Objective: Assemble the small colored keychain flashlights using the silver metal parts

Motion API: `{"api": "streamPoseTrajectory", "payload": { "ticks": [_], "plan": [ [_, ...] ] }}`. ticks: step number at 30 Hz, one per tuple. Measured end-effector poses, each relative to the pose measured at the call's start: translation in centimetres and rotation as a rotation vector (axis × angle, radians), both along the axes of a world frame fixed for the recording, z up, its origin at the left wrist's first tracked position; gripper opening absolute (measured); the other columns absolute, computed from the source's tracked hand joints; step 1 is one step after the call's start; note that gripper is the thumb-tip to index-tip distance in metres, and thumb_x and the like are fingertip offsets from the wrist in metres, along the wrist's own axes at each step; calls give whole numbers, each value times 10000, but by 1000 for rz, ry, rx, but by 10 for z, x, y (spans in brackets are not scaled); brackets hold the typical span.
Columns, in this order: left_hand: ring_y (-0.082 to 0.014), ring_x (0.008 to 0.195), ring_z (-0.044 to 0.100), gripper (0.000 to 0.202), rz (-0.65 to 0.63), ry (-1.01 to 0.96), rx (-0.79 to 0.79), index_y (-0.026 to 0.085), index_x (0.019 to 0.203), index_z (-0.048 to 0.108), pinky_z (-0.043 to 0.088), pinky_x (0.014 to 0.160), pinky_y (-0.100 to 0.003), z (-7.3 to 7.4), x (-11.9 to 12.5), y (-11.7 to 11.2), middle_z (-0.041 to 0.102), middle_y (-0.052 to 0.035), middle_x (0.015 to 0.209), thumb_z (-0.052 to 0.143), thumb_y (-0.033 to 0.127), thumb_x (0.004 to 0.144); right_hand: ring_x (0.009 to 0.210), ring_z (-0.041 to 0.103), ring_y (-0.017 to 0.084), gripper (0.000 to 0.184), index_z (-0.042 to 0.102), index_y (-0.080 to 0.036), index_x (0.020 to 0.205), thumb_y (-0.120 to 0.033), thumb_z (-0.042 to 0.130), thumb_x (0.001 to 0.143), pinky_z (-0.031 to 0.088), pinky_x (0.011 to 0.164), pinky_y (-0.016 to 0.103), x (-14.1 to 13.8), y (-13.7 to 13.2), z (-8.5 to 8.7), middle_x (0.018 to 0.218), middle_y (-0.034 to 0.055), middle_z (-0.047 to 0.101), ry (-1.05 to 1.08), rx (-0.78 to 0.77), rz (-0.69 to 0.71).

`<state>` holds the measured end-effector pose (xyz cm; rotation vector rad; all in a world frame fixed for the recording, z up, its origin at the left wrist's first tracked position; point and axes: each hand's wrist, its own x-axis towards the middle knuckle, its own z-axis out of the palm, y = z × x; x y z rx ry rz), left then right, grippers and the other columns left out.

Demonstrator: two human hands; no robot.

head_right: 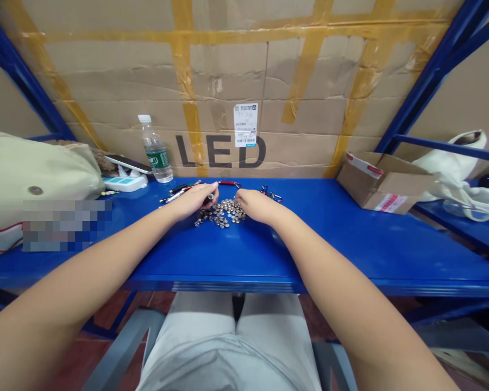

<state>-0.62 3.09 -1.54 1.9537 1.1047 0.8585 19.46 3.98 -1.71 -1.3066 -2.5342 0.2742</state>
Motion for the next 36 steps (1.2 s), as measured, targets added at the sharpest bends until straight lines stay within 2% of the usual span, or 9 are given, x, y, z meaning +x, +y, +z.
{"api": "streamPoseTrajectory", "payload": {
  "ticks": [2,4,12,14,18,22,29,36],
  "plan": [
    [-111,488,379,440,1,-9,1,172,646,475,307,487,-229,0,1,-1,437,5,526,316,477,920,780,584,180,224,609,-174,864,-349,469,864,398,671,257,-3,1,-5,898,78,671,-59,3,38],
    [-110,485,374,444,-1,-14,4,173,640,470,304,485,-230,0,1,-2,436,7,528,317,483,918,686,572,172,272,619,-179,759,-423,518,825,376,607,260,-5,1,-8,783,65,668,-130,-8,56],
    [-106,487,370,450,3,-7,-14,170,644,465,293,485,-226,3,2,-5,426,10,528,317,496,917,583,533,150,260,613,-184,631,-368,534,796,342,552,264,-2,8,-9,656,39,640,-146,-30,58],
    [-107,485,368,452,-1,3,-16,170,641,463,295,487,-229,3,1,-4,424,10,522,316,496,917,595,529,143,215,616,-182,666,-362,567,773,346,561,255,-2,8,-9,661,30,631,-59,-54,48],
    [-113,489,370,475,-46,24,-6,172,648,469,302,492,-235,-1,0,0,427,9,522,287,519,916,555,449,108,228,623,-177,855,-386,579,775,325,544,236,-7,-2,-4,621,-20,543,296,-34,19],
    [-112,482,357,494,-55,40,16,169,631,457,287,486,-242,-5,1,1,416,10,514,274,530,914,517,323,81,264,613,-171,876,-415,594,777,278,520,226,-15,-14,1,557,-71,372,549,22,110],
    [-110,502,359,445,-23,-10,-9,170,701,463,283,479,-232,-4,6,-4,440,11,555,304,529,910,500,308,74,170,610,-153,821,-301,645,743,248,506,225,-24,-18,-2,536,-82,341,629,82,166],
    [-98,488,353,492,-128,-131,-74,168,690,460,271,466,-229,-10,7,0,411,13,557,296,583,898,508,303,73,149,603,-152,805,-286,637,749,247,512,227,-26,-20,-2,537,-79,364,680,79,194]
  ]
}}
